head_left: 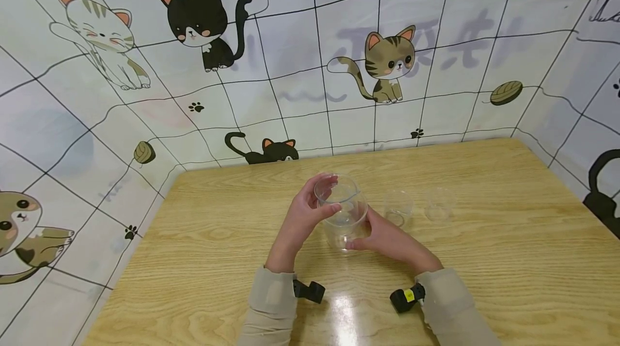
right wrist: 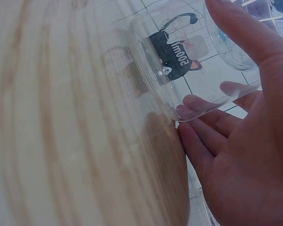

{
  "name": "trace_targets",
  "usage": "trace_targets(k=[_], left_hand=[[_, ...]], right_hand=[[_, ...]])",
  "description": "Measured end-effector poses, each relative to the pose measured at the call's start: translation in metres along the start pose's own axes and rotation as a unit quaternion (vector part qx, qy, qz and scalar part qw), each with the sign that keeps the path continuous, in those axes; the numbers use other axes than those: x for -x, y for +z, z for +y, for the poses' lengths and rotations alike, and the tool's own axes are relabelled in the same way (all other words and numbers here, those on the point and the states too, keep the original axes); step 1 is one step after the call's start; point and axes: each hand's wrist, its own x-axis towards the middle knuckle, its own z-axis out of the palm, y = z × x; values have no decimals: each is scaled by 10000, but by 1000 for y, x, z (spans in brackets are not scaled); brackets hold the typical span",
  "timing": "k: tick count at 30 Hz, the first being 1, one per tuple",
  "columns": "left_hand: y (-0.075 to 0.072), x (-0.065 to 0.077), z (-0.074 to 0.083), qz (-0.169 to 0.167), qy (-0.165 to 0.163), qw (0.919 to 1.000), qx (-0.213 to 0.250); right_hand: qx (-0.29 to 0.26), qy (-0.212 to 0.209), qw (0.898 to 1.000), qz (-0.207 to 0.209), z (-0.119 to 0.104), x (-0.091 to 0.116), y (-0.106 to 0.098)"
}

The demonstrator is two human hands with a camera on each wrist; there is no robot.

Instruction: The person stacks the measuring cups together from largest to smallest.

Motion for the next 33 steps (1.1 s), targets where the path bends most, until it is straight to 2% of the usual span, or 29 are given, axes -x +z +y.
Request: trace_targets(k=[4, 7, 11, 19, 33], left_hand=[[-2, -2, -15, 30, 46, 10000, -79], [-2, -2, -15, 17, 40, 9999, -121], [-1, -2, -13, -20, -25, 9999, -117], [2, 5, 6, -67, -146, 9996, -226], [3, 6, 9, -139, -106, 9995, -250]], right_hand=[[90, -55, 9999, 87, 19, -9, 3], [134, -85, 9998, 139, 29, -13, 5], [147, -104, 9997, 142, 30, -14, 5], [140, -58, 9998, 131, 30, -12, 6], [124, -121, 9998, 132, 30, -13, 6]])
